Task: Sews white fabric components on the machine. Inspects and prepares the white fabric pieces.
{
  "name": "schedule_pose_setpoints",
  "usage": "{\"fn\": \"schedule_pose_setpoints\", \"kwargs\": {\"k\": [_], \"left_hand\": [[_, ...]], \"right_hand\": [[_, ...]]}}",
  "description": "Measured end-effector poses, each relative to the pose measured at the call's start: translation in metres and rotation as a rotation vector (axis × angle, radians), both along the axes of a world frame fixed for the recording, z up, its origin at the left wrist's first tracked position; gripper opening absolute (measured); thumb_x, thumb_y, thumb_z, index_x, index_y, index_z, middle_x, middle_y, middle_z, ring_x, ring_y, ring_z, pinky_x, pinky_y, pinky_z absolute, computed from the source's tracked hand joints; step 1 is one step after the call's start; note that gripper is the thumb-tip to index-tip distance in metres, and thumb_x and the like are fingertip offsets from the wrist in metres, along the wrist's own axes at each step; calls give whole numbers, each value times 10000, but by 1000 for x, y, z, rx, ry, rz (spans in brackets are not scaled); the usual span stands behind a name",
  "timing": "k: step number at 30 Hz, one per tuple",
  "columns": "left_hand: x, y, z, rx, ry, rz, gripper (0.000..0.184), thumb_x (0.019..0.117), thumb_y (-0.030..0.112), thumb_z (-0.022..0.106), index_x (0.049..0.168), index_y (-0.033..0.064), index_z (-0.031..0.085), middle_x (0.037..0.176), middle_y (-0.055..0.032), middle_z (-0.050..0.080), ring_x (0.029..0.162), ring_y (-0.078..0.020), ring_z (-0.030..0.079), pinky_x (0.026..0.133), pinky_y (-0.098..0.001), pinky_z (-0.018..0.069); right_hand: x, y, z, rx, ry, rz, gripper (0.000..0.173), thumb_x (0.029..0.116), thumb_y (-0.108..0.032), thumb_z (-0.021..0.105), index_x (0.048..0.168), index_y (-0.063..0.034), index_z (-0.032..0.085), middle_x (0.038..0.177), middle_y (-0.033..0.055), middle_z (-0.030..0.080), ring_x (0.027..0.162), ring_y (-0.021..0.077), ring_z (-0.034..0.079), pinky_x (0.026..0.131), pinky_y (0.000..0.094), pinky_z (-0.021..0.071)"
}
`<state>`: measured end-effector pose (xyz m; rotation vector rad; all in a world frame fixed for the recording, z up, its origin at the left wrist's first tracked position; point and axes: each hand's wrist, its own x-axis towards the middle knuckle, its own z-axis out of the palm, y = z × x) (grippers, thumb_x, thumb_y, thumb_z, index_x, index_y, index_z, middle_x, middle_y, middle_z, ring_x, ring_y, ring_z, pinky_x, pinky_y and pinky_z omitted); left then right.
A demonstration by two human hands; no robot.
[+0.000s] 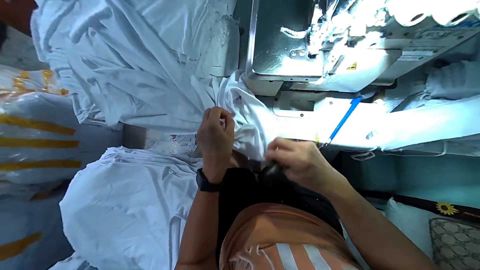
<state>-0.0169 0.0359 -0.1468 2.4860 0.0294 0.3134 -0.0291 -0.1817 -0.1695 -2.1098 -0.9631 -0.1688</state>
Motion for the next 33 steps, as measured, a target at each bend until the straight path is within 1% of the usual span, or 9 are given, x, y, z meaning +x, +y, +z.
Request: {"fn": "schedule_pose_setpoints", "kwargs": {"k": [3,8,11,14,17,19,22,30,33], "left_hand": [[4,2,39,87,-171,-114,169,1028,92,530,1099,-33,618,1040,-189,641,942,-283,642,803,-421,517],[-4,20,19,20,-127,-88,163,978,135,657,1014,-22,634,945,-152,643,798,-205,640,663,-318,541],[-6,17,0,-44,10,-58,313,927,205,751,1093,-25,619,1021,-184,646,846,-259,661,688,-396,566],[0,12,-14,-12,-10,-67,189,945,158,729,1042,17,648,990,-159,635,787,-273,651,652,-433,565],[3,0,23,65,-196,-218,131,972,82,618,1039,-9,684,1012,-156,677,924,-272,659,805,-440,522],[-3,-2,40,127,-297,-397,133,974,53,609,1009,-4,724,946,-135,688,867,-231,676,754,-352,554],[-8,11,38,146,-354,-580,88,958,6,641,965,-35,719,925,-159,702,854,-218,702,758,-273,579],[-17,21,32,176,-452,-684,116,960,-6,625,847,-20,644,902,-172,713,907,-262,712,814,-316,579],[-19,19,31,190,-477,-687,121,969,-18,610,850,-17,631,897,-169,706,888,-261,702,787,-312,574]], "right_hand": [[-10,9,5,-48,-70,98,190,894,45,571,944,-35,735,875,109,713,642,215,660,525,335,524],[-2,18,5,-52,-155,90,183,912,41,565,942,-33,729,836,108,689,602,217,624,483,332,472],[-7,22,5,-68,-152,137,194,931,30,549,957,-42,728,822,103,683,602,226,622,482,342,467],[-13,23,7,-125,-128,200,199,935,21,541,954,-56,724,800,100,658,558,235,596,448,357,448],[-10,22,6,-128,-189,133,198,955,-12,537,956,-64,728,758,95,647,533,230,580,443,351,432],[-3,20,9,-66,-246,48,187,975,-27,556,989,-54,741,752,96,650,545,220,572,467,339,426],[11,21,12,61,-309,-21,156,967,-21,588,974,-29,744,822,115,684,581,196,571,495,314,421],[23,25,15,169,-311,10,104,923,17,629,903,11,730,1106,200,686,666,146,566,555,248,455],[29,27,18,173,-309,59,116,931,21,629,920,26,745,1079,191,729,790,190,678,638,272,526]]}}
